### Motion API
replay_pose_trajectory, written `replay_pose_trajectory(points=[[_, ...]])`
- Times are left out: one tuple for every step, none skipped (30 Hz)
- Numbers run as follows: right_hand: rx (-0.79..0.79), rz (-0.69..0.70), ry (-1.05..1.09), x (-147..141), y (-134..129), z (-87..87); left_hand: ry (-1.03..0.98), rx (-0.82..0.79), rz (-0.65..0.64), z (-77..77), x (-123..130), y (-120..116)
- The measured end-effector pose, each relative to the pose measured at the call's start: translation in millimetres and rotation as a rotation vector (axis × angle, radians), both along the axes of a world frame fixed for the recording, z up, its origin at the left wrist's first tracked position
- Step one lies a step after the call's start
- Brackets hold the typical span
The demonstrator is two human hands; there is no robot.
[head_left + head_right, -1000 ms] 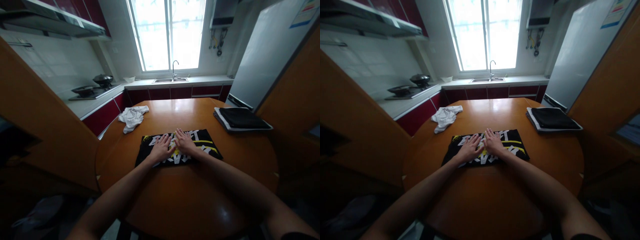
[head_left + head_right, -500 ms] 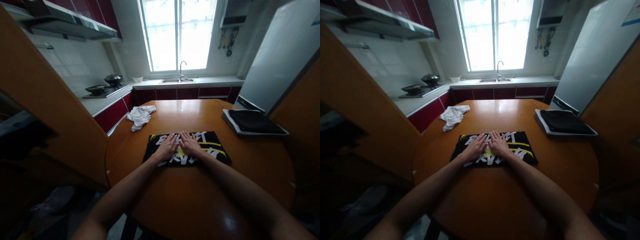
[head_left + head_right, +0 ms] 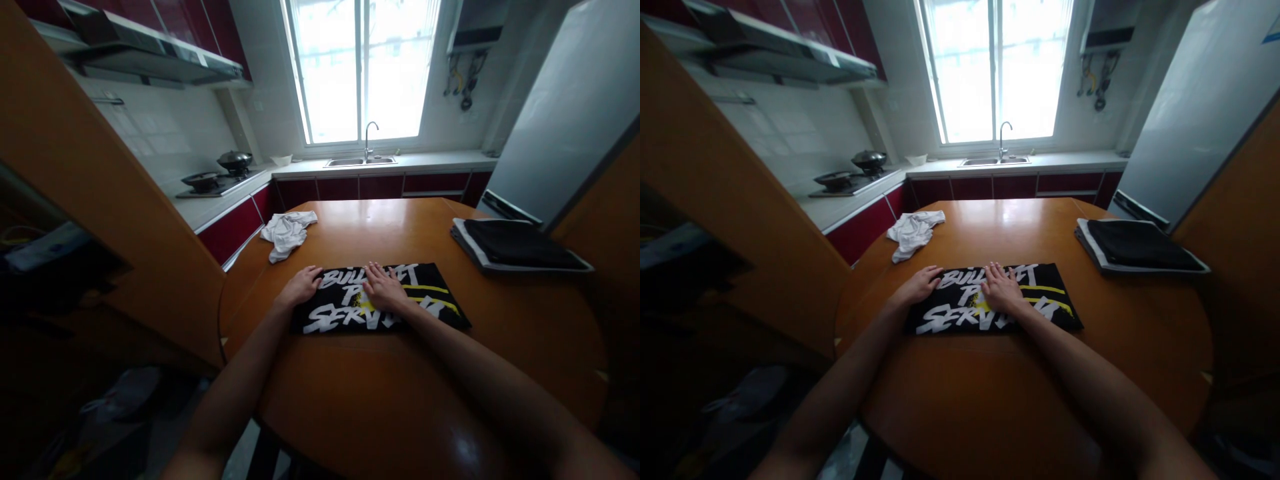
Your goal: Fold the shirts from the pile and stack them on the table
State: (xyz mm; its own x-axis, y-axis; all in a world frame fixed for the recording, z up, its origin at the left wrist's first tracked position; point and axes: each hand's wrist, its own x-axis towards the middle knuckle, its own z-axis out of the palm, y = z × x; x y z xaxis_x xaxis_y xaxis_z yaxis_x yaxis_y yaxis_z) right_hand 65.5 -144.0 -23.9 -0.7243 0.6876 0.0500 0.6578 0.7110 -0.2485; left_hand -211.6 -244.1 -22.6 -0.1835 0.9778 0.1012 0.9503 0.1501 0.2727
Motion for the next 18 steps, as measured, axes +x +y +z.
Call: replay_pose_trajectory(points=[[0.0, 0.0, 0.001, 0.0, 0.0, 0.1, 0.004, -0.001, 0.017, -0.7, -1.9, 1.1], [0.001, 0.0, 0.003, 0.0, 0.0, 0.1, 0.009, -0.008, 0.032, -0.9, -3.9, 1.8], [0.003, 0.0, 0.005, -0.1, 0.0, 0.2, 0.015, -0.015, 0.048, -0.7, -6.1, 2.1], [0.005, -0.001, 0.006, -0.1, -0.1, 0.3, 0.021, -0.02, 0.066, -0.3, -8.5, 2.1], [0.007, -0.002, 0.008, -0.1, -0.2, 0.5, 0.026, -0.021, 0.085, 0.4, -10.9, 1.9], [0.008, -0.002, 0.01, -0.1, -0.3, 0.7, 0.031, -0.02, 0.102, 1.1, -13.3, 1.6], [0.009, -0.002, 0.013, -0.2, -0.4, 1.0, 0.035, -0.019, 0.123, 2.0, -15.4, 1.3], [0.009, -0.002, 0.014, -0.2, -0.4, 1.2, 0.038, -0.018, 0.149, 2.8, -17.3, 1.0], [0.008, -0.002, 0.014, -0.2, -0.3, 1.5, 0.04, -0.017, 0.179, 3.7, -19.0, 0.9], [0.007, -0.004, 0.012, -0.2, -0.2, 1.6, 0.041, -0.017, 0.209, 4.5, -20.3, 0.9], [0.005, -0.004, 0.009, -0.2, 0.0, 1.6, 0.042, -0.017, 0.237, 5.1, -21.5, 1.0], [0.004, -0.005, 0.006, -0.1, 0.2, 1.4, 0.042, -0.019, 0.262, 5.7, -22.4, 1.2], [0.004, -0.006, 0.007, 0.0, 0.5, 1.1, 0.039, -0.019, 0.287, 6.1, -23.3, 1.5], [0.004, -0.006, 0.008, 0.1, 0.8, 0.7, 0.033, -0.017, 0.307, 6.4, -24.0, 1.8], [0.006, -0.005, 0.012, 0.2, 1.1, 0.2, 0.022, -0.011, 0.327, 6.7, -24.5, 2.3], [0.007, -0.004, 0.016, 0.3, 1.4, -0.3, 0.007, -0.004, 0.347, 6.9, -24.7, 3.0], [0.008, -0.002, 0.02, 0.3, 1.7, -0.8, -0.014, 0.006, 0.366, 7.2, -24.6, 3.8], [0.009, -0.002, 0.022, 0.2, 2.0, -1.2, -0.035, 0.017, 0.381, 7.6, -24.1, 4.7]])
